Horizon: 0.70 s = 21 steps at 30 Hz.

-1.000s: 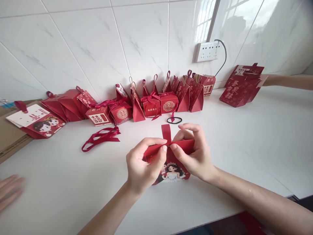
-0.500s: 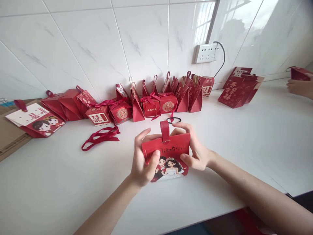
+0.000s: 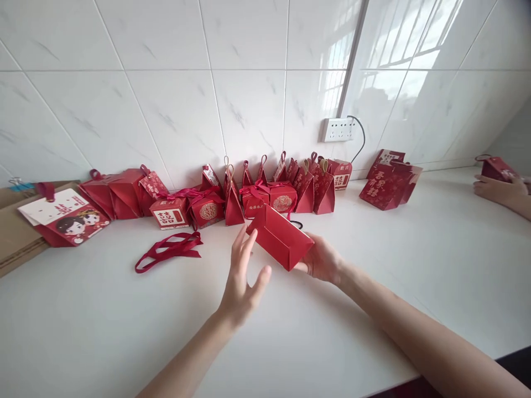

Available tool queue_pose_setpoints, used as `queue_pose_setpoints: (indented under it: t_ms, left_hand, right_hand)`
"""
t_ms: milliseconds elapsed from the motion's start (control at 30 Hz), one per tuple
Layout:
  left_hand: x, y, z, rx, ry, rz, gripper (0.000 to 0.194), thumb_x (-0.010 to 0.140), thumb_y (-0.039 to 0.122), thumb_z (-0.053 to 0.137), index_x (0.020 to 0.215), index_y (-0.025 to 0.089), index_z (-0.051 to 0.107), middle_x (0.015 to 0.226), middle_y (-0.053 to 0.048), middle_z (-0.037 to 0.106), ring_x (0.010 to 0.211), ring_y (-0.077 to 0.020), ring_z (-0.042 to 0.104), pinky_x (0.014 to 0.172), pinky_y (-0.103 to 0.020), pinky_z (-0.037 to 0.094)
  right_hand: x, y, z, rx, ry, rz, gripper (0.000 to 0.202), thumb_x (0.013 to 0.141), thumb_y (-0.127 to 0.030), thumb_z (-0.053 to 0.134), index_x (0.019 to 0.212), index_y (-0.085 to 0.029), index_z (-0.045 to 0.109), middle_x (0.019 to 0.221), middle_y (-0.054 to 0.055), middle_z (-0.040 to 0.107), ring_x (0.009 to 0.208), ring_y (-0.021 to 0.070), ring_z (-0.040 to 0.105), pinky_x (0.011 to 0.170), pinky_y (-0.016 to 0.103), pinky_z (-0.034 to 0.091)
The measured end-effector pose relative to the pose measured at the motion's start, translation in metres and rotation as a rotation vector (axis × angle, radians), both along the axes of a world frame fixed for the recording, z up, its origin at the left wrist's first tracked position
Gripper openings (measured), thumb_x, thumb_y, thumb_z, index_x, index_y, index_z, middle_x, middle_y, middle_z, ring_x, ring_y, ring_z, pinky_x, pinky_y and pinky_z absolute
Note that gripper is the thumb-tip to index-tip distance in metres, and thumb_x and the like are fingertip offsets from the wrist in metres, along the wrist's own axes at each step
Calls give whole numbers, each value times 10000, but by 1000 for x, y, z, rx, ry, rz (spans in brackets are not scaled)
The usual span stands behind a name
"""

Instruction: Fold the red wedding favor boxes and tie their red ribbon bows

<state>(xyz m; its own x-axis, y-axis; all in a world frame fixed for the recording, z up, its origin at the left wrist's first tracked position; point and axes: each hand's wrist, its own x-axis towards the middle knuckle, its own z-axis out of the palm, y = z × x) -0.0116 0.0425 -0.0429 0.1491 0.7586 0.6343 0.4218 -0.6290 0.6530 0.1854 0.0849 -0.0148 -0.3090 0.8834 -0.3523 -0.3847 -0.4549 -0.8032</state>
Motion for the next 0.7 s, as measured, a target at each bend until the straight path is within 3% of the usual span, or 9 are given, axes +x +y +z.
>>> queue_pose_setpoints:
  t_ms: [200,267,333,400,500,633,700]
  left_hand:
    - [2,-5,2,305,214,1,673,917,185,500,1504,252,178,1586,-160,98,1379,-272,386,1019,-410,501]
    - [2,-4,2,382,241,9,648,914,169,511,1489,231,221,1563,-170,173,1350,-256,425,995,-379,520]
    - [3,-4,3,477,278,2,570,908,149,527,1437,217,325,1487,-165,337,1306,-235,472,977,-365,531]
    - [5,-5,4,584,332,-40,450,899,134,545,1335,184,445,1365,-156,486,1248,-221,523,951,-349,542]
    - [9,-7,6,670,397,-124,324,885,118,561,1206,148,530,1232,-142,599,1199,-218,564,889,-319,565]
    - [13,-9,6,711,327,-193,504,861,83,591,1333,137,421,1207,-141,620,1199,-217,574,872,-318,582]
    - [13,-9,6,708,256,-191,617,859,85,605,1408,120,326,1236,-166,596,1187,-214,584,880,-321,584]
  right_hand:
    - [-7,-10,-2,-11,96,89,126,794,-218,524,841,-173,631,682,4,636,568,110,607,499,203,525]
    - [-6,-7,-9,74,95,94,146,802,-300,568,825,-172,637,700,12,647,560,117,593,496,213,511]
    - [-5,-1,-17,154,86,78,229,813,-403,595,784,-179,630,710,18,657,584,134,602,540,242,523]
    - [-3,5,-25,246,54,53,279,831,-453,588,779,-184,635,756,34,678,666,167,642,626,292,550]
    - [-2,9,-31,414,-26,35,297,879,-472,547,871,-203,672,922,83,710,845,234,685,724,373,567]
    - [-4,1,-24,486,-89,56,348,917,-507,478,946,-230,686,1041,97,707,933,268,690,725,422,582]
    - [-5,-7,-18,621,-198,-6,334,907,-489,499,951,-217,688,1008,104,713,893,269,696,673,412,588]
